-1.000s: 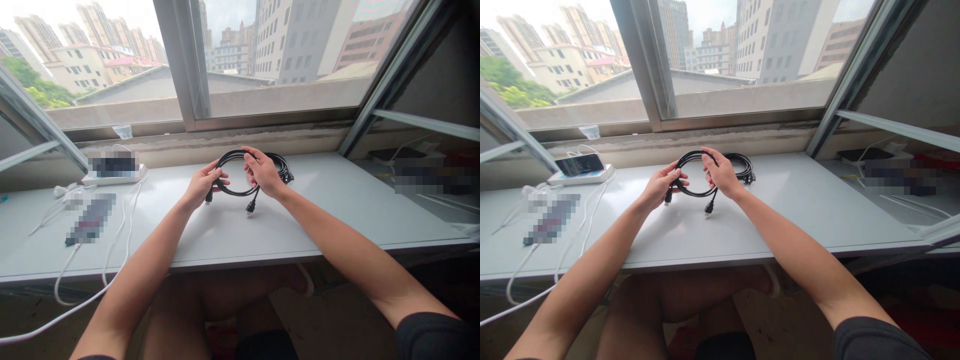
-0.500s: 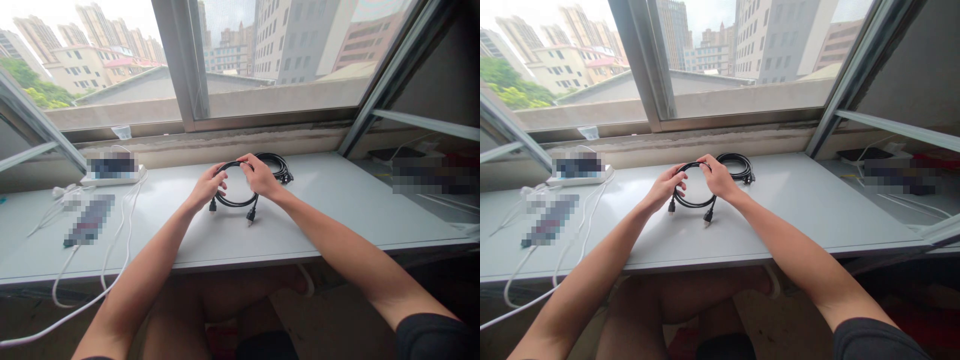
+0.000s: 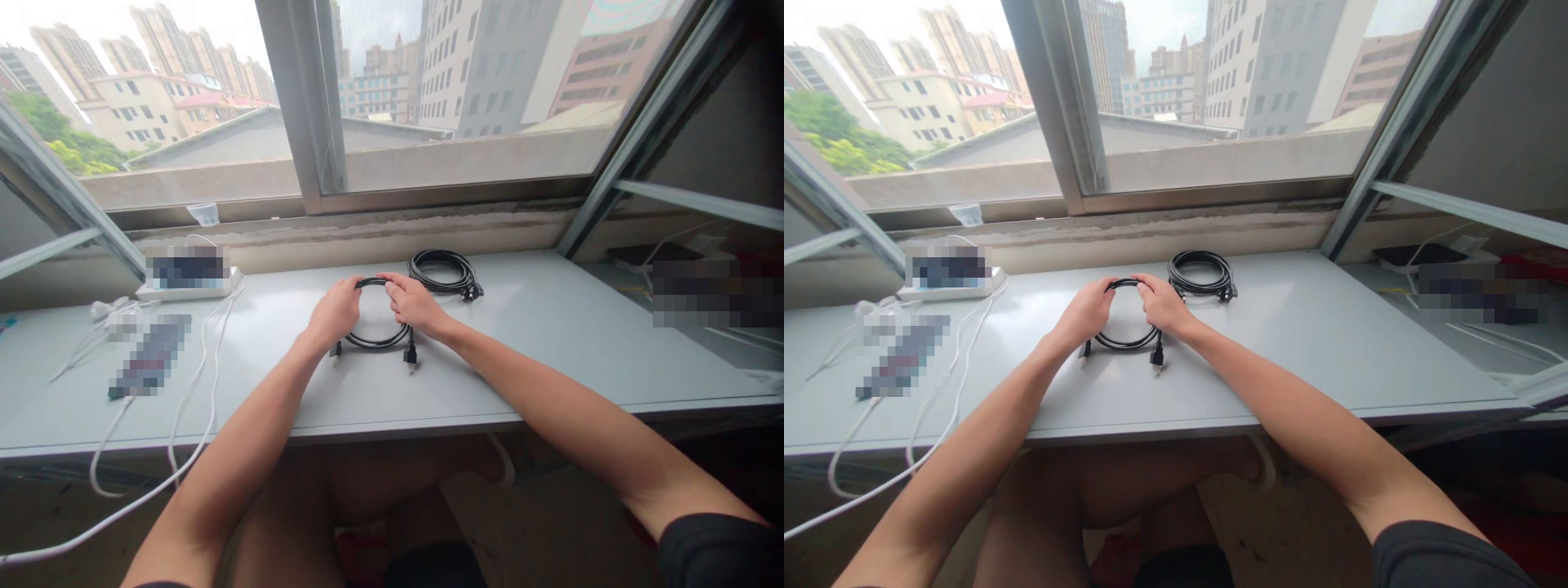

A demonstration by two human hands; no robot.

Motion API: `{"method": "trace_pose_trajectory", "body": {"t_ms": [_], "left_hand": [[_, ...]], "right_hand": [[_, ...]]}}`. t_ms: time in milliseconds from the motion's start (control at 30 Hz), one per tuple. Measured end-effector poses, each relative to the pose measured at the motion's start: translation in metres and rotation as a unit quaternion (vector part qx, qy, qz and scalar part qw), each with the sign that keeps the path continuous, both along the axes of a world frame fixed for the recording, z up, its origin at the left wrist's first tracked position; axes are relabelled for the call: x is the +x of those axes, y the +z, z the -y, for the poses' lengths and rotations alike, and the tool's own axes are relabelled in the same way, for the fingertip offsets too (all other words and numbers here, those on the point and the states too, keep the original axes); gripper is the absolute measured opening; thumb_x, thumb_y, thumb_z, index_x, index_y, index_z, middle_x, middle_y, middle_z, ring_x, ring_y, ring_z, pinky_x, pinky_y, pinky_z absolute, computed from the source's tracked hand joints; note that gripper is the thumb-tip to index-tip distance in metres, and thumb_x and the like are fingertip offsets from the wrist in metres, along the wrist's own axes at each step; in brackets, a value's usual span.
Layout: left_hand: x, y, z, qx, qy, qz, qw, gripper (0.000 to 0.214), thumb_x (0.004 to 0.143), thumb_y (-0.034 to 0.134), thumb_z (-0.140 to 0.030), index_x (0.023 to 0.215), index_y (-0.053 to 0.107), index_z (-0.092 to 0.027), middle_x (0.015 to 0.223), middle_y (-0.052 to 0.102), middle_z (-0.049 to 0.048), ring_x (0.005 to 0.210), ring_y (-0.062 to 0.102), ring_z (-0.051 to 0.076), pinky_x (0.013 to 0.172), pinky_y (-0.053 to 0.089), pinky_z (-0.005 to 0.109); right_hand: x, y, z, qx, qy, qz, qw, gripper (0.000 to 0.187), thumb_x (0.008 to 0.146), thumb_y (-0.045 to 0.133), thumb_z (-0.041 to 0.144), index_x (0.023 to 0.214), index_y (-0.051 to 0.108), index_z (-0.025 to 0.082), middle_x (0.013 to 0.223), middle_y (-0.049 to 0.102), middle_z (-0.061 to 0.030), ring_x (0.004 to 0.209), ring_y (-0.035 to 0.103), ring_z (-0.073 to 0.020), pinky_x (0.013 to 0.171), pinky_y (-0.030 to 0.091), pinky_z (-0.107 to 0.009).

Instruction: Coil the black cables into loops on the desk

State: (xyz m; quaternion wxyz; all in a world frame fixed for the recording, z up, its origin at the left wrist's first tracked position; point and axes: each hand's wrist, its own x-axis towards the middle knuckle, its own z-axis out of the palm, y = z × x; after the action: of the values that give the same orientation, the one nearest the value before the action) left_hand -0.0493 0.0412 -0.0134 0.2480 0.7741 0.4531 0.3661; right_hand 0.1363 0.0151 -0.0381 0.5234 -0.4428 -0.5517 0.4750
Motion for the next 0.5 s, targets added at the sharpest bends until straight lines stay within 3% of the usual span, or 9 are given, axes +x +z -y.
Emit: {"method": "trace_pose_trajectory", "body": {"t_ms": [67, 133, 200, 267, 333, 400, 500], "left_hand": [[-0.003, -0.005, -0.001, 0.028, 0.015, -0.064, 0.997, 0.015, 0.097, 0.056, -0.023, 0.102, 0.069, -0.021, 0.107, 0.069, 0.0145, 0.102, 0.062, 0.030, 0.100, 0.045, 0.044], [-0.007, -0.009, -0.005, 0.033, 0.022, -0.089, 0.995, 0.013, 0.098, 0.054, -0.024, 0.096, 0.067, -0.021, 0.102, 0.067, 0.0144, 0.097, 0.062, 0.030, 0.096, 0.045, 0.043], [-0.010, -0.012, -0.013, 0.028, 0.030, -0.100, 0.994, 0.012, 0.097, 0.056, -0.025, 0.091, 0.066, -0.022, 0.098, 0.067, 0.0138, 0.095, 0.062, 0.029, 0.094, 0.045, 0.042], [-0.012, -0.013, -0.023, 0.015, 0.042, -0.117, 0.992, 0.012, 0.095, 0.060, -0.025, 0.086, 0.066, -0.021, 0.092, 0.068, 0.0135, 0.094, 0.064, 0.030, 0.093, 0.046, 0.041], [-0.013, -0.012, -0.037, 0.000, 0.054, -0.156, 0.986, 0.012, 0.093, 0.062, -0.026, 0.084, 0.068, -0.021, 0.092, 0.070, 0.0144, 0.095, 0.066, 0.031, 0.092, 0.046, 0.040], [-0.011, -0.008, -0.053, -0.017, 0.072, -0.214, 0.974, 0.015, 0.094, 0.060, -0.027, 0.090, 0.072, -0.020, 0.099, 0.074, 0.0160, 0.100, 0.068, 0.031, 0.093, 0.048, 0.038], [-0.002, -0.002, -0.078, -0.027, 0.103, -0.258, 0.960, 0.021, 0.095, 0.058, -0.027, 0.103, 0.076, -0.019, 0.113, 0.076, 0.0169, 0.111, 0.068, 0.030, 0.097, 0.049, 0.036]], "right_hand": [[0.004, 0.002, 0.001, 0.050, -0.011, 0.070, 0.996, 0.039, 0.094, 0.063, 0.037, 0.129, 0.067, 0.022, 0.087, 0.062, -0.0027, 0.062, 0.056, -0.0140, 0.052, 0.051, -0.027], [0.016, 0.009, -0.001, 0.143, -0.042, 0.164, 0.975, 0.031, 0.093, 0.066, 0.034, 0.120, 0.073, 0.022, 0.103, 0.069, -0.0086, 0.086, 0.066, -0.0207, 0.074, 0.058, -0.034], [0.036, 0.019, -0.006, 0.225, -0.095, 0.242, 0.939, 0.023, 0.095, 0.062, 0.032, 0.109, 0.077, 0.021, 0.111, 0.071, -0.0121, 0.104, 0.066, -0.0263, 0.093, 0.055, -0.040], [0.064, 0.027, -0.014, 0.245, -0.180, 0.288, 0.908, 0.025, 0.097, 0.057, 0.030, 0.105, 0.077, 0.019, 0.111, 0.072, -0.0138, 0.102, 0.066, -0.0275, 0.099, 0.052, -0.044], [0.096, 0.030, -0.021, 0.211, -0.275, 0.353, 0.869, 0.027, 0.096, 0.055, 0.029, 0.106, 0.077, 0.017, 0.111, 0.072, -0.0159, 0.108, 0.064, -0.0307, 0.107, 0.047, -0.048], [0.127, 0.027, -0.027, 0.123, -0.346, 0.428, 0.826, 0.033, 0.094, 0.058, 0.033, 0.116, 0.075, 0.015, 0.120, 0.070, -0.0192, 0.121, 0.059, -0.0360, 0.109, 0.043, -0.052], [0.160, 0.016, -0.032, -0.037, -0.368, 0.505, 0.780, 0.057, 0.089, 0.064, 0.049, 0.131, 0.070, 0.011, 0.134, 0.063, -0.0265, 0.129, 0.054, -0.0439, 0.105, 0.045, -0.055]]}}
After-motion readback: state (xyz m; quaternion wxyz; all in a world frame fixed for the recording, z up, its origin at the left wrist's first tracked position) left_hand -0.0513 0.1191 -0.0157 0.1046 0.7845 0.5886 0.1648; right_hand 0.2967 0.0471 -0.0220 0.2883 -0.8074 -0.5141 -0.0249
